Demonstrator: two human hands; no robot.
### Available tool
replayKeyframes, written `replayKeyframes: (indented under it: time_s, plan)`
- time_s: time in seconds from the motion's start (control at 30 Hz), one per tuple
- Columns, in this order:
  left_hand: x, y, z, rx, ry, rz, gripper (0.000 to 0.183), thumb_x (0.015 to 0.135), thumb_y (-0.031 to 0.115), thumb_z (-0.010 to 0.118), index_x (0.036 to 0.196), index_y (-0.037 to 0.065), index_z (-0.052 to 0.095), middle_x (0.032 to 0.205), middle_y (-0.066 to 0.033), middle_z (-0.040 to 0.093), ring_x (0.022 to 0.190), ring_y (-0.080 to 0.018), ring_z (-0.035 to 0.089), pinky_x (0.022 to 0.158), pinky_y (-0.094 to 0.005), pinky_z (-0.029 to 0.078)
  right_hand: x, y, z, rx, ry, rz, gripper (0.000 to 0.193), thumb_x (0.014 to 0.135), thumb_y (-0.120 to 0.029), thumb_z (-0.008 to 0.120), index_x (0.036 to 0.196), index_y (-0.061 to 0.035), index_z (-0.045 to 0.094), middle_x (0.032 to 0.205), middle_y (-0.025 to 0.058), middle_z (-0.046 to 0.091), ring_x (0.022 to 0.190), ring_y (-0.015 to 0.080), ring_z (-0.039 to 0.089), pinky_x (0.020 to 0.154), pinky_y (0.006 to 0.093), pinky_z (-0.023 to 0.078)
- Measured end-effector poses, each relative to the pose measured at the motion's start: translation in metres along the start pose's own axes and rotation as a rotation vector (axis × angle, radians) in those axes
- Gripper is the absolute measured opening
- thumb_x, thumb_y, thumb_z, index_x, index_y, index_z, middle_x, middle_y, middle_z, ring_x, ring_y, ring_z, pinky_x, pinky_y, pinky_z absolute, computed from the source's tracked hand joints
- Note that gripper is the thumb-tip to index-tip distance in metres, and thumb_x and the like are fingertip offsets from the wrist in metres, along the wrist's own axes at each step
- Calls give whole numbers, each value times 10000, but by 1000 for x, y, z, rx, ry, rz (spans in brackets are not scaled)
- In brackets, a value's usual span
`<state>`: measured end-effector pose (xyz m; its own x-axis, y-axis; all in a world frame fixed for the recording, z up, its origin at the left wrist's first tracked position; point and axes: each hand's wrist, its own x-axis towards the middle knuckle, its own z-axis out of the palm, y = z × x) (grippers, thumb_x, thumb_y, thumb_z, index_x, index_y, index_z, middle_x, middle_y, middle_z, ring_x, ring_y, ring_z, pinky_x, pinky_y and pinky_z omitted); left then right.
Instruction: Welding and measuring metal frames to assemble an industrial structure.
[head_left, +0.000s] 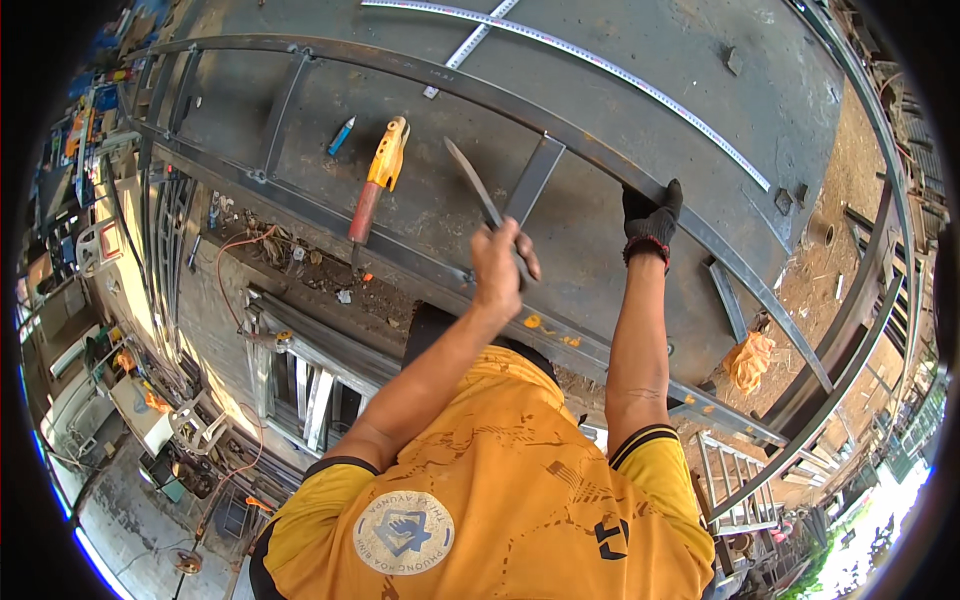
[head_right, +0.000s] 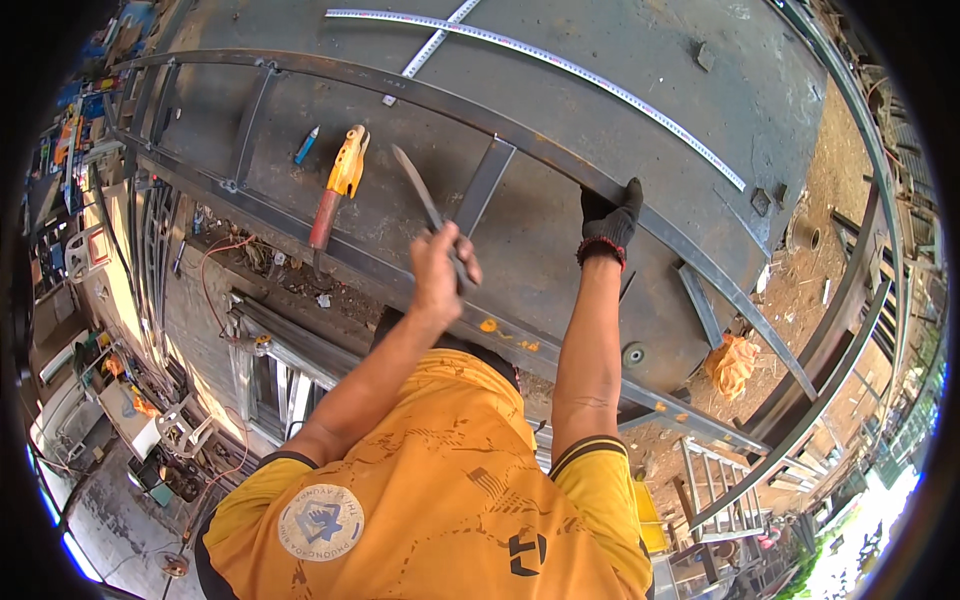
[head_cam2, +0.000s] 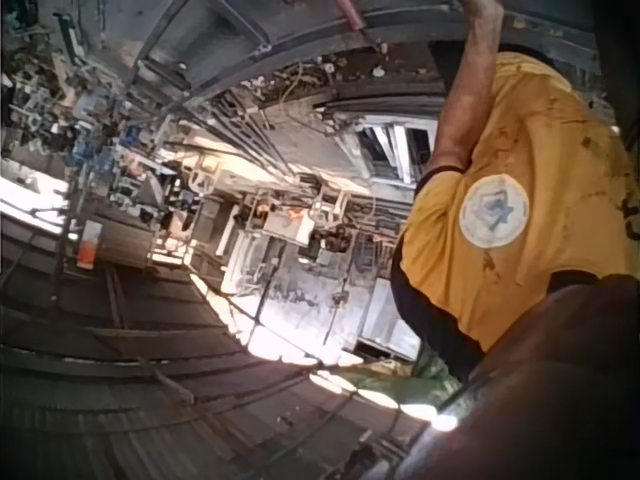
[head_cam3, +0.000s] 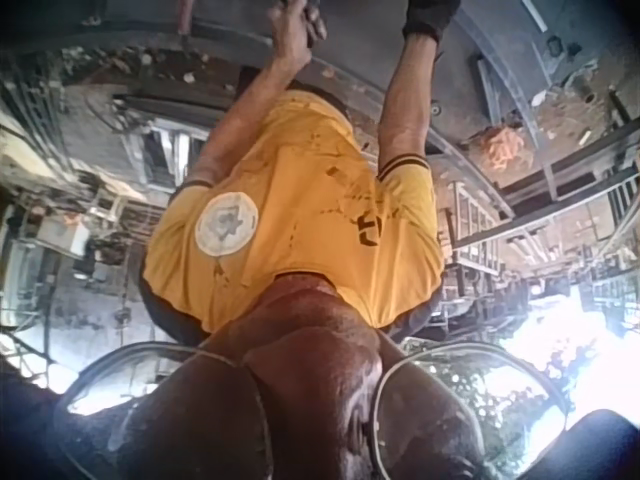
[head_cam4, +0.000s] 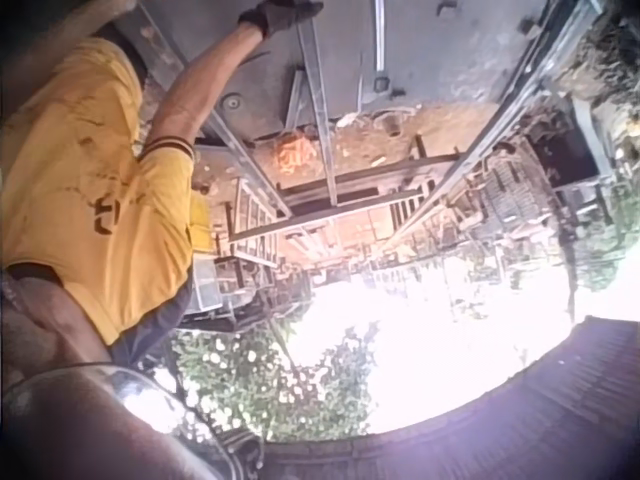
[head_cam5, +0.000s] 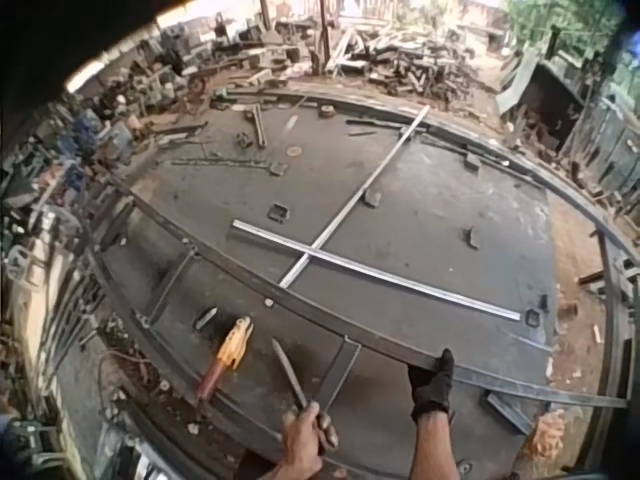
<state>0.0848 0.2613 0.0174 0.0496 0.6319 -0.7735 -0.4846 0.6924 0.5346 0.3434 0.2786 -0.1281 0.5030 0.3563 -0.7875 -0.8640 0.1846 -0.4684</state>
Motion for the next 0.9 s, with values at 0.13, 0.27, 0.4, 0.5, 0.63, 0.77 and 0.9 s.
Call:
replayKeyframes:
  time_s: [0.13, 0.27, 0.4, 0.5, 0.63, 0.77, 0.9]
  plan:
    - [5, 47, -9, -55, 26, 140, 191, 978, 208, 570, 876, 99, 451, 650, -26, 485, 424, -157, 479, 388, -318, 408, -8, -30, -24, -184, -72, 351, 552, 790, -438, 808, 1155, -70, 616, 1179, 151, 647, 1035, 347, 644, 829, 502, 564]
    - [10, 67, -9, -63, 39, 179, 182, 966, 199, 590, 871, 89, 482, 654, -22, 480, 450, -150, 482, 422, -306, 410, -41, -68, -20, -1749, -213, -304, 558, 773, -479, 796, 1118, -69, 639, 1094, 142, 689, 971, 345, 668, 792, 495, 555]
    - [9, 50, -2, -88, 5, 75, 153, 961, 197, 599, 927, 67, 526, 662, -19, 482, 476, -146, 484, 438, -295, 409, -63, -68, 47, -1950, -647, -1800, 452, 772, -445, 749, 1038, -89, 668, 931, 141, 724, 866, 354, 697, 760, 480, 557]
    - [16, 32, 15, -86, -40, -54, 150, 960, 189, 599, 973, 48, 551, 670, -15, 484, 485, -138, 479, 442, -286, 402, -39, -58, 54, -2369, -560, -1156, 352, 770, -385, 720, 997, -119, 681, 862, 137, 718, 850, 337, 702, 756, 459, 556]
    - [27, 42, 4, -160, -133, -279, 143, 960, 166, 592, 995, 30, 562, 670, -7, 481, 483, -119, 460, 437, -271, 381, -29, -54, 52, -2507, -515, -822, 273, 774, -329, 688, 971, -140, 688, 857, 145, 720, 865, 341, 704, 753, 454, 559]
    - [-14, 123, -19, -275, -198, 28, 133, 960, 138, 579, 1031, 26, 573, 672, 10, 477, 484, -100, 429, 438, -262, 363, -25, -48, 50, -2500, -514, -832, 305, 766, -345, 689, 986, -134, 684, 855, 146, 721, 847, 348, 705, 742, 457, 563]
    - [-58, 203, -56, -195, 0, 933, 196, 1025, 248, 453, 957, 71, 502, 677, -12, 467, 573, -174, 509, 598, -310, 453, -25, -53, 49, -2497, -481, -824, 331, 761, -360, 696, 1001, -133, 685, 852, 147, 721, 834, 349, 707, 736, 457, 564]
